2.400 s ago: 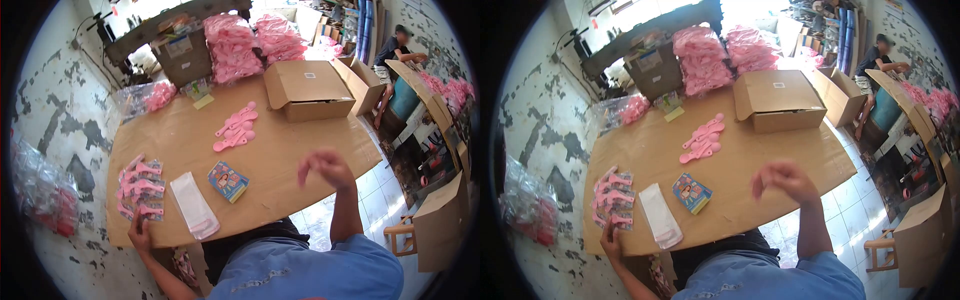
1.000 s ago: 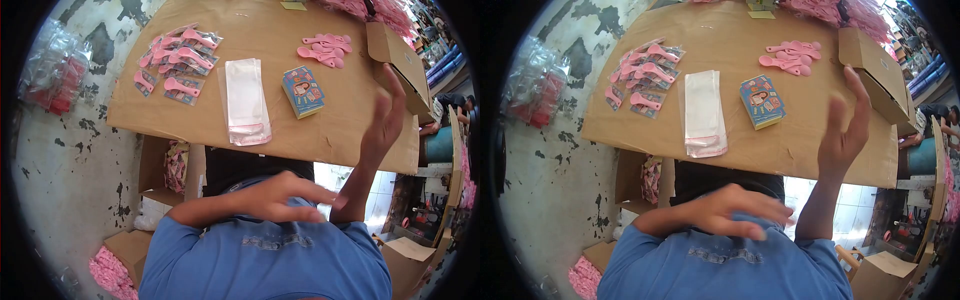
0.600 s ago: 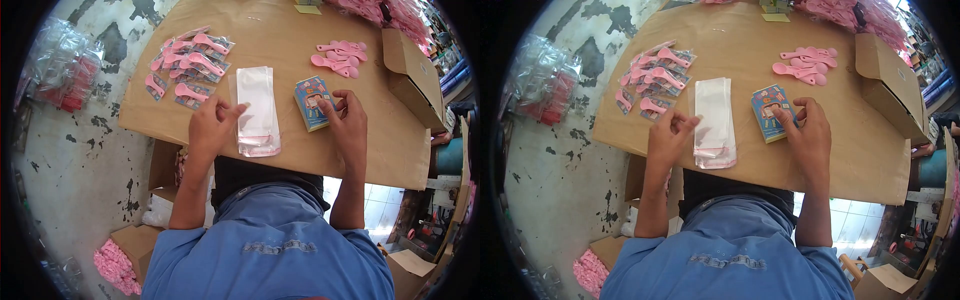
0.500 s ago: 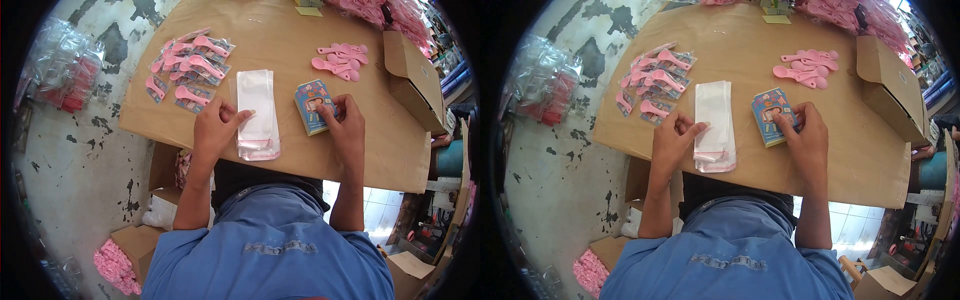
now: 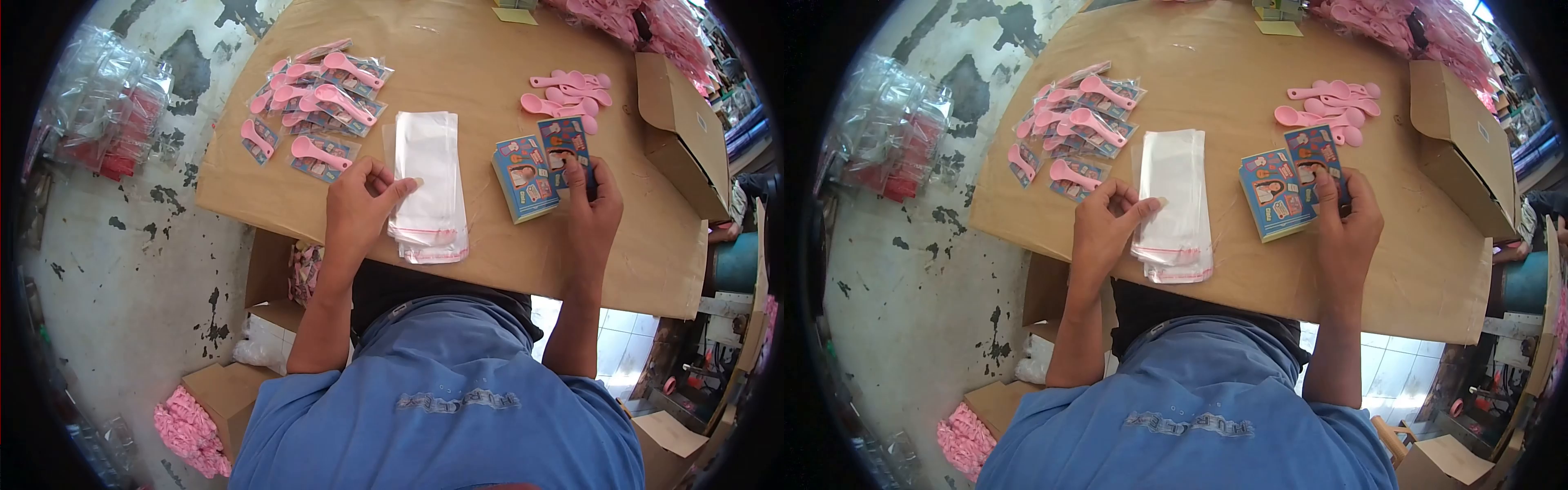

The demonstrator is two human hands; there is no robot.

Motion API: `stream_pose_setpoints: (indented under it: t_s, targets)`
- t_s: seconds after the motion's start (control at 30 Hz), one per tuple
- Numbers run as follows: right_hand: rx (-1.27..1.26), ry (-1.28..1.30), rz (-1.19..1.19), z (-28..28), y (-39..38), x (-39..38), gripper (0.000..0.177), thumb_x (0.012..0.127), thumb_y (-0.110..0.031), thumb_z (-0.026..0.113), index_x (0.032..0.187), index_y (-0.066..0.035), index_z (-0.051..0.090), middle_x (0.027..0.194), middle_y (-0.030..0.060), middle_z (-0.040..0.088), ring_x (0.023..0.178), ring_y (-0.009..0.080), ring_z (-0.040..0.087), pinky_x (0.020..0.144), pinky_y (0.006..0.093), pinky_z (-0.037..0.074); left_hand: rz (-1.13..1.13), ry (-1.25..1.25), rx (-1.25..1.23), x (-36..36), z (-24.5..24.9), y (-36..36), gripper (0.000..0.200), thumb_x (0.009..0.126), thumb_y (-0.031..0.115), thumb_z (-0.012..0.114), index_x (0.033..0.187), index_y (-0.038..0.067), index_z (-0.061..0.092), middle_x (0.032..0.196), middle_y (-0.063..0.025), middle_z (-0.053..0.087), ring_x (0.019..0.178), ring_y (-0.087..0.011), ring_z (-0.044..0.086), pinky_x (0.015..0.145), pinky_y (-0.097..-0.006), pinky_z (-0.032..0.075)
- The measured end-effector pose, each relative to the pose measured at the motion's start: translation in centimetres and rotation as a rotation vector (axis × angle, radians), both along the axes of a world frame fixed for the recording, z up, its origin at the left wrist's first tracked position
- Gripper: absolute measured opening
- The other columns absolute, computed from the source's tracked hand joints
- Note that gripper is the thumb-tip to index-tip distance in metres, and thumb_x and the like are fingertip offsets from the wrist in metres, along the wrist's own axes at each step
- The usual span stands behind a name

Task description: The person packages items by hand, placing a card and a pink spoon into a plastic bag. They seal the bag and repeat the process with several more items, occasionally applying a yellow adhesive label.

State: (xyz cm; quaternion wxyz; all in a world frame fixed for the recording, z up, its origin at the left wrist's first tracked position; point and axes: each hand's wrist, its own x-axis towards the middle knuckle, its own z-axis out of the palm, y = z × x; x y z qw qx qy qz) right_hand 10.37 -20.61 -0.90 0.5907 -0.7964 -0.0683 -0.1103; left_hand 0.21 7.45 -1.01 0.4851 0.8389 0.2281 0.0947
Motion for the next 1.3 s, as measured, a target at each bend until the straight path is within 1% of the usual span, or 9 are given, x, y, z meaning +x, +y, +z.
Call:
stream_pose_setpoints:
  t_s: [0.13,0.47,0.53,0.63,0.7,0.83,0.93,1.03,1.3]
  targets:
    - [0.061,-0.083,0.013,0.0,-0.7,0.0,0.029,0.105,-0.026,0.071,0.102,0.003,0.07,0.085,-0.0009,0.066,0.078,0.0044,0.054,0.068,0.0231,0.043,0.019,-0.036,-0.148,-0.4,-0.9,0.8,0.02,0.096,0.016,0.08,0.091,-0.001,0.069,0.074,0.0017,0.061,0.072,-0.005,0.054,0.063,-0.0236,0.043]
    - [0.173,-0.072,0.184,1.4,0.7,-2.3,0.025,0.108,-0.024,0.066,0.11,0.001,0.068,0.094,0.0003,0.069,0.08,0.0034,0.058,0.069,0.0204,0.044,0.102,-0.419,-0.023,-1.3,-2.2,2.3,0.02,0.104,0.018,0.071,0.098,-0.002,0.07,0.09,-0.0013,0.067,0.079,-0.0044,0.055,0.069,-0.0217,0.043]
    - [0.298,0.06,0.286,2.0,1.7,-3.6,0.025,0.109,-0.024,0.064,0.114,0.0,0.067,0.094,0.0,0.068,0.077,0.003,0.058,0.066,0.0199,0.043,0.09,-0.495,-0.04,-1.4,-3.3,2.4,0.019,0.106,0.017,0.069,0.103,-0.001,0.069,0.092,-0.0021,0.068,0.08,-0.0051,0.057,0.07,-0.0219,0.045]
    - [0.458,0.258,0.422,2.7,4.0,-5.8,0.023,0.111,-0.024,0.06,0.115,-0.002,0.063,0.089,-0.0012,0.065,0.069,0.0026,0.057,0.057,0.0197,0.041,0.09,-0.538,-0.355,-1.4,-2.4,1.0,0.018,0.109,0.017,0.064,0.115,0.001,0.063,0.096,-0.0075,0.073,0.078,-0.0079,0.062,0.071,-0.0234,0.048]
    - [0.484,0.328,0.526,2.8,4.9,-6.6,0.023,0.112,-0.024,0.059,0.114,-0.002,0.062,0.089,-0.0013,0.064,0.068,0.0026,0.057,0.056,0.0196,0.041,0.011,-0.496,-0.419,-1.6,-1.9,1.5,0.018,0.11,0.017,0.06,0.12,0.002,0.058,0.103,-0.0142,0.075,0.083,-0.0139,0.069,0.075,-0.0267,0.054]
    - [0.433,0.292,0.494,2.1,5.6,-6.3,0.022,0.113,-0.024,0.056,0.114,-0.002,0.06,0.088,0.0,0.062,0.064,0.004,0.059,0.053,0.0188,0.041,-0.08,-0.477,-0.732,-1.8,0.1,0.9,0.02,0.111,0.017,0.056,0.125,0.003,0.052,0.112,-0.0247,0.075,0.096,-0.0278,0.077,0.087,-0.0352,0.062]
    - [0.608,0.357,0.483,2.8,6.9,-6.0,0.022,0.114,-0.024,0.052,0.119,-0.002,0.056,0.086,0.0009,0.06,0.06,0.0062,0.06,0.048,0.0203,0.043,-0.084,-0.408,-0.736,-2.1,0.6,0.7,0.021,0.111,0.016,0.056,0.127,0.003,0.051,0.11,-0.0257,0.075,0.103,-0.0337,0.077,0.091,-0.0416,0.064]
    - [0.662,0.477,0.541,2.5,8.1,-5.9,0.024,0.115,-0.025,0.049,0.121,-0.003,0.052,0.084,0.0016,0.06,0.059,0.0082,0.061,0.044,0.0219,0.045,-0.099,-0.4,-0.727,-2.0,0.4,0.0,0.022,0.11,0.016,0.058,0.126,0.002,0.053,0.108,-0.0235,0.076,0.1,-0.0318,0.078,0.087,-0.0406,0.064]
    - [0.414,0.54,0.654,0.0,8.5,-6.5,0.027,0.115,-0.028,0.049,0.115,-0.002,0.053,0.078,0.0039,0.061,0.049,0.0058,0.055,0.041,0.0211,0.042,0.129,-0.664,-0.604,-1.7,-1.4,1.4,0.016,0.107,0.015,0.065,0.117,0.002,0.064,0.106,-0.0156,0.077,0.096,-0.0253,0.078,0.084,-0.037,0.066]
